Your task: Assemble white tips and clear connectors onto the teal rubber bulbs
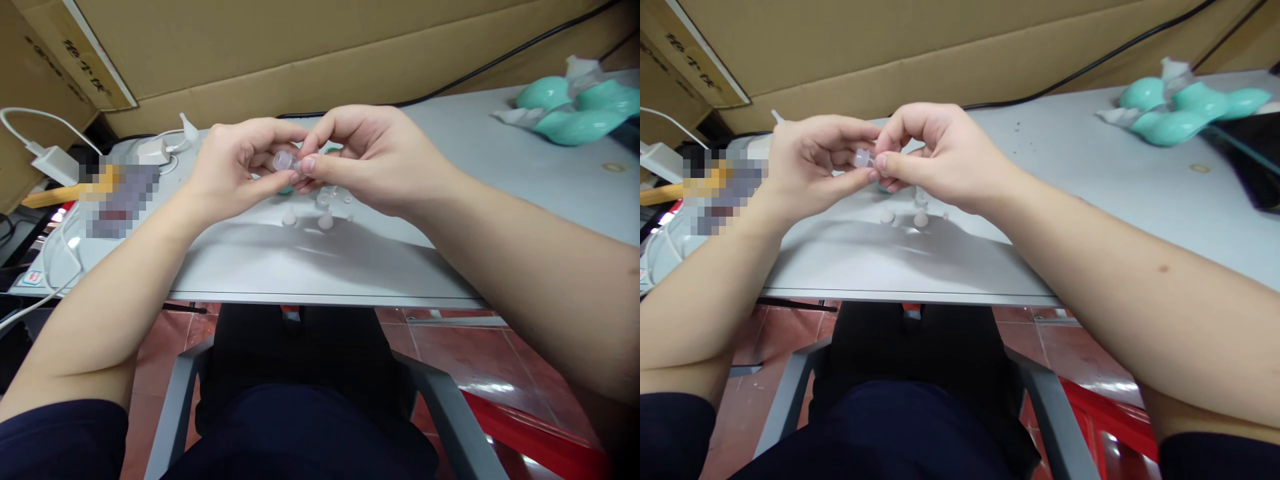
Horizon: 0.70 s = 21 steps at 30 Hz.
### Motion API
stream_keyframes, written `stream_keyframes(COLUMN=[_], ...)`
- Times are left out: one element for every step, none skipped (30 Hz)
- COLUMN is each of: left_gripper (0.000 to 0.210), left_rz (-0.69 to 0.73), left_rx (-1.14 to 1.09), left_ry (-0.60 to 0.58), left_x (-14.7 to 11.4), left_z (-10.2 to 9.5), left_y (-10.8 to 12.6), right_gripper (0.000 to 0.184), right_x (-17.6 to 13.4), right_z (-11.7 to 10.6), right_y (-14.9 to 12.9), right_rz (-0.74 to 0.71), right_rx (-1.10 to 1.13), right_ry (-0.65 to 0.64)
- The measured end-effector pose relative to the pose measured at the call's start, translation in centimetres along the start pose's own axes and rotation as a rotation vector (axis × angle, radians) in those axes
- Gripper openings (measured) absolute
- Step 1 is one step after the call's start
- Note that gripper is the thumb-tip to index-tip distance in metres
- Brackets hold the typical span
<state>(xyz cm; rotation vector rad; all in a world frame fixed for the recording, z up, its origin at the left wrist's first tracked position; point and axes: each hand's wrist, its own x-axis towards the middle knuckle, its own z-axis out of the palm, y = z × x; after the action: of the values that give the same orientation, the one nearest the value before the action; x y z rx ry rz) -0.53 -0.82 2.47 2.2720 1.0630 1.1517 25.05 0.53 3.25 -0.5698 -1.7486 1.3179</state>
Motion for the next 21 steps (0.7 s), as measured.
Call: stream_keyframes(left_gripper=[0.033,0.033,0.033,0.033,0.033,0.033,0.033,0.034,0.036,0.037,0.038,0.039,0.039,0.04,0.041,0.043,0.044,0.046,0.047,0.048,0.048], left_rz=[-0.005,-0.017,-0.031,-0.04,-0.042,-0.035,-0.021,-0.006,0.007,0.018,0.032,0.046,0.062,0.076,0.089,0.099,0.102,0.104,0.105,0.104,0.102], left_rx=[0.001,0.006,0.012,0.015,0.016,0.012,0.006,0.001,-0.003,-0.003,-0.002,0.003,0.008,0.014,0.02,0.024,0.028,0.03,0.03,0.029,0.026], left_ry=[0.002,0.001,0.001,0.002,0.001,-0.001,0.002,0.003,0.001,-0.002,-0.001,-0.001,0.002,0.006,0.013,0.019,0.021,0.024,0.026,0.024,0.022], left_x=[0.0,0.0,0.0,0.0,0.0,0.0,0.0,0.0,0.0,0.0,0.0,0.0,0.0,0.0,0.1,0.1,0.2,0.2,0.3,0.3,0.4], left_z=[0.0,0.0,0.1,0.1,0.1,0.1,0.1,0.0,0.0,0.0,0.0,-0.1,-0.1,-0.1,-0.1,-0.1,-0.1,-0.1,-0.2,-0.2,-0.2], left_y=[0.1,0.2,0.4,0.4,0.5,0.4,0.3,0.2,0.0,-0.2,-0.5,-0.7,-0.9,-1.1,-1.2,-1.4,-1.5,-1.5,-1.5,-1.5,-1.5], right_gripper=[0.029,0.029,0.029,0.029,0.029,0.029,0.03,0.03,0.03,0.03,0.029,0.029,0.028,0.028,0.029,0.03,0.032,0.033,0.034,0.035,0.035], right_x=[0.0,0.0,-0.1,-0.1,-0.1,-0.1,-0.1,-0.1,-0.1,-0.1,0.0,0.0,0.1,0.2,0.2,0.2,0.3,0.3,0.2,0.2,0.2], right_z=[0.0,0.1,0.1,0.2,0.3,0.3,0.3,0.3,0.3,0.2,0.1,0.0,-0.1,-0.2,-0.3,-0.3,-0.4,-0.4,-0.4,-0.4,-0.4], right_y=[0.0,0.0,0.0,0.0,0.0,-0.1,-0.1,-0.1,0.0,0.0,0.1,0.2,0.3,0.4,0.4,0.5,0.5,0.5,0.4,0.4,0.4], right_rz=[-0.002,-0.002,-0.002,0.001,0.001,0.003,0.005,0.006,0.001,-0.007,-0.015,-0.021,-0.024,-0.032,-0.036,-0.037,-0.037,-0.037,-0.034,-0.029,-0.025], right_rx=[0.009,0.017,0.021,0.023,0.022,0.019,0.015,0.013,0.014,0.017,0.02,0.023,0.025,0.028,0.028,0.03,0.031,0.03,0.028,0.025,0.022], right_ry=[0.002,0.005,0.009,0.009,0.007,0.006,0.005,0.003,0.004,0.004,-0.001,-0.011,-0.022,-0.036,-0.051,-0.059,-0.061,-0.06,-0.058,-0.054,-0.052])
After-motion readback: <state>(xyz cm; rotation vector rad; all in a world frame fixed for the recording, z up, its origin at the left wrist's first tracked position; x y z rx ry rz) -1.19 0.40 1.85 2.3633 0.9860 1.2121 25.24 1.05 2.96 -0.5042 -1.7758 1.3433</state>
